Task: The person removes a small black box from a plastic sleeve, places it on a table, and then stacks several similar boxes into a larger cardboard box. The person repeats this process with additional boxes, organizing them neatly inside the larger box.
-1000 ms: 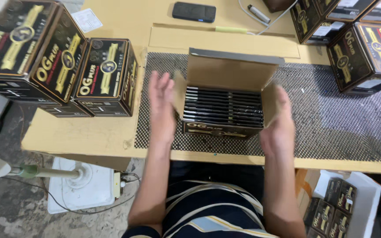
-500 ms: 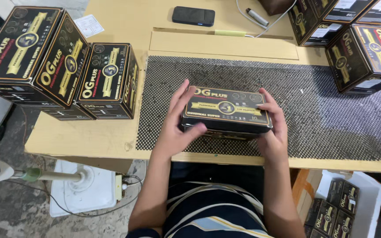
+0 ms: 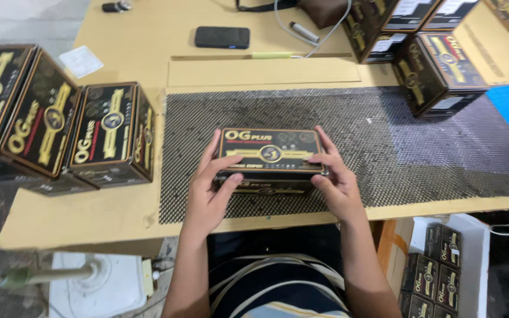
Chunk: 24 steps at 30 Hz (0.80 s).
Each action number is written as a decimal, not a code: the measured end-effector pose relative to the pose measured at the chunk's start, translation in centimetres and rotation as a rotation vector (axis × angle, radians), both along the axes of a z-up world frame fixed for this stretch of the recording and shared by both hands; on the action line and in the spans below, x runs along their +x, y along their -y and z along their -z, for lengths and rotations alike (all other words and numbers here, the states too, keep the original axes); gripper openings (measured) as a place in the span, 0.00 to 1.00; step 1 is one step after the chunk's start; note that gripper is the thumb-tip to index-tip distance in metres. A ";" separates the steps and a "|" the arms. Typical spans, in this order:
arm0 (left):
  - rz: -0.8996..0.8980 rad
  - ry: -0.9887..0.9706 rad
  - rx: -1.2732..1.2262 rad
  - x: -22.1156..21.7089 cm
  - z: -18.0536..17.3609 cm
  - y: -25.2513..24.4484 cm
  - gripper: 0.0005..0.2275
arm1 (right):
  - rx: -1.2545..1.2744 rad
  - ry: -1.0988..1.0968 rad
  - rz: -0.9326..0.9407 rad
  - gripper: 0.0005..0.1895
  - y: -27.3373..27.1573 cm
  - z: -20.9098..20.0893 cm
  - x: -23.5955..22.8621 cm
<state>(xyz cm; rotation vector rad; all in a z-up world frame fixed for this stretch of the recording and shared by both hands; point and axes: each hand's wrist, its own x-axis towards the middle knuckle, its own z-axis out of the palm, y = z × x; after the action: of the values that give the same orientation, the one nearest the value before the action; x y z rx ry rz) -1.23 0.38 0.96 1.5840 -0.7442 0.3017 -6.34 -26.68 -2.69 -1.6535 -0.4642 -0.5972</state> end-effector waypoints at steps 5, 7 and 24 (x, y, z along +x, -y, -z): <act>-0.002 -0.040 -0.012 0.5 0.5 -0.4 0.13 | -0.001 -0.037 -0.054 0.17 0.6 -1.1 -0.1; 0.010 -0.057 -0.014 0.5 0.3 -0.5 0.13 | -0.029 -0.032 -0.056 0.19 0.8 -1.8 -0.4; -0.154 -0.649 0.062 -0.8 -1.2 3.2 0.13 | -0.362 -0.422 -0.073 0.31 3.6 -3.8 -2.2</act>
<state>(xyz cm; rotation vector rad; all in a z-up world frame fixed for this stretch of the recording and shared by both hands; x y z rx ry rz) -1.98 -2.82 2.11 1.6676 -0.1302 -0.1307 -8.57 -30.26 1.10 -2.0339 -0.3310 -0.0999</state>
